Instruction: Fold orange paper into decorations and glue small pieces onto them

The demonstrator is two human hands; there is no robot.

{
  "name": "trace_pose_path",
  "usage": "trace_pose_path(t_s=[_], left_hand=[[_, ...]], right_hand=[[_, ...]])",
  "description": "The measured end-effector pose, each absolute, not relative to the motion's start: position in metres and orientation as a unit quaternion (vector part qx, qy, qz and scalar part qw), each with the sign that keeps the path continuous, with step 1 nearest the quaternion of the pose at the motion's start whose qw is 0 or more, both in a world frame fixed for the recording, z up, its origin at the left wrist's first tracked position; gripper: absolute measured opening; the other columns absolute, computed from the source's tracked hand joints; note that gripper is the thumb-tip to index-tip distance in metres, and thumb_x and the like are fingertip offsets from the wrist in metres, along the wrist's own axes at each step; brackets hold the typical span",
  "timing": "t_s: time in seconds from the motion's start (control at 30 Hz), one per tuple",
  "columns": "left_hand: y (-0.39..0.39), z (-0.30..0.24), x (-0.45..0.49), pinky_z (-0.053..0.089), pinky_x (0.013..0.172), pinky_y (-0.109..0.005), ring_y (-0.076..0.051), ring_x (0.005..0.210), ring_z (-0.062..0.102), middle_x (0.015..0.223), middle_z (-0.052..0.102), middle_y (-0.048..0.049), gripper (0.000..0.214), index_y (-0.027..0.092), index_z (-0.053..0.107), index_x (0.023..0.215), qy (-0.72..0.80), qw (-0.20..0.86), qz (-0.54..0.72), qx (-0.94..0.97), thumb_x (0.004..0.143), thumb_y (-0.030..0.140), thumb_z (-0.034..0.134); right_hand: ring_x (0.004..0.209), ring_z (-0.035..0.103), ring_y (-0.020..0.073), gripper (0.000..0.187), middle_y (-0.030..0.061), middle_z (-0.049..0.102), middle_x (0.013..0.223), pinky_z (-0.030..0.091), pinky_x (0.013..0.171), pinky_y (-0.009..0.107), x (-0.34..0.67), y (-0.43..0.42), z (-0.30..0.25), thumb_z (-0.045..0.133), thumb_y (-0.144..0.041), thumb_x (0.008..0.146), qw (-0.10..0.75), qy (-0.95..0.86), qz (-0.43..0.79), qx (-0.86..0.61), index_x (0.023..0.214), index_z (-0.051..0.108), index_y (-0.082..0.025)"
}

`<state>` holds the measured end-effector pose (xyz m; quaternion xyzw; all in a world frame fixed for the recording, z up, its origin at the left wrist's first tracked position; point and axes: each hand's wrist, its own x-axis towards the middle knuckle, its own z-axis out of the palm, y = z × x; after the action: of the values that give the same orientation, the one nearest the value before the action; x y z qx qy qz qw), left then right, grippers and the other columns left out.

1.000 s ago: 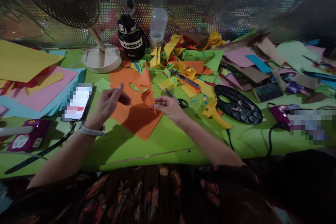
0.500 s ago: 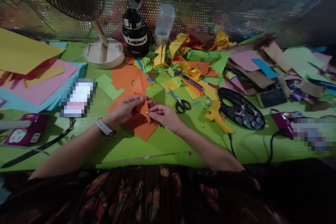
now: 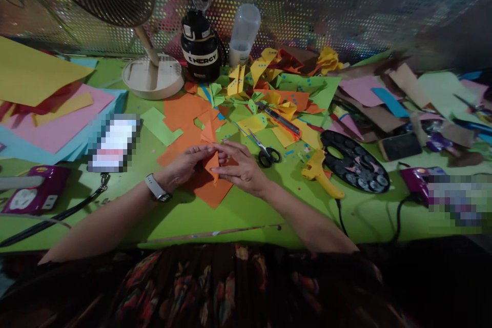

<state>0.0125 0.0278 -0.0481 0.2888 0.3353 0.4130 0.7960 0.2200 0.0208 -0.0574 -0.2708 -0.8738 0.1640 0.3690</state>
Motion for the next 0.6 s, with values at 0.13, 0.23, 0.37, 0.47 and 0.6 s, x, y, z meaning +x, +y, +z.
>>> trace_pose_path(t_s=[0.13,0.23,0.37,0.47,0.6], left_hand=[[0.025,-0.046,0.013,0.055,0.070,-0.025,-0.014,0.071,0.067,0.084,0.075,-0.0072,0.022,0.013,0.077,0.087,0.307,0.820,0.377,0.302,0.078,0.033,0.080],[0.022,-0.045,0.015,0.055,0.068,-0.024,-0.013,0.068,0.066,0.083,0.075,-0.0060,0.024,0.014,0.077,0.088,0.299,0.826,0.377,0.294,0.076,0.034,0.082],[0.019,-0.045,0.021,0.047,0.058,-0.017,-0.008,0.061,0.058,0.073,0.071,-0.0016,0.024,0.016,0.077,0.082,0.334,0.775,0.432,0.319,0.073,0.037,0.084],[0.017,-0.045,0.025,0.035,0.046,-0.016,-0.004,0.050,0.045,0.061,0.063,0.0021,0.027,0.017,0.077,0.079,0.364,0.742,0.455,0.333,0.072,0.042,0.084],[0.014,-0.043,0.030,0.037,0.049,-0.018,-0.006,0.051,0.043,0.057,0.058,0.0033,0.031,0.018,0.078,0.079,0.375,0.728,0.466,0.335,0.070,0.046,0.085]], right_hand=[[0.135,0.048,0.0252,0.020,0.0017,0.057,0.141,0.041,0.112,0.050,0.220,0.021,-0.057,0.072,-0.035,0.087,0.390,-0.849,0.203,-0.292,0.106,0.077,-0.038],[0.135,0.048,0.0251,0.013,0.0009,0.061,0.136,0.040,0.112,0.050,0.219,0.020,-0.056,0.073,-0.034,0.086,0.413,-0.828,0.233,-0.300,0.097,0.078,-0.037],[0.136,0.047,0.0252,0.008,0.0015,0.062,0.133,0.038,0.114,0.052,0.214,0.017,-0.054,0.072,-0.032,0.087,0.429,-0.791,0.277,-0.338,0.091,0.078,-0.035],[0.137,0.046,0.0253,0.005,0.0030,0.064,0.129,0.036,0.115,0.052,0.210,0.015,-0.054,0.071,-0.032,0.087,0.443,-0.768,0.291,-0.358,0.087,0.076,-0.032],[0.136,0.047,0.0250,0.007,0.0048,0.060,0.131,0.044,0.111,0.050,0.206,0.011,-0.055,0.071,-0.033,0.086,0.464,-0.718,0.359,-0.374,0.082,0.073,-0.028]])
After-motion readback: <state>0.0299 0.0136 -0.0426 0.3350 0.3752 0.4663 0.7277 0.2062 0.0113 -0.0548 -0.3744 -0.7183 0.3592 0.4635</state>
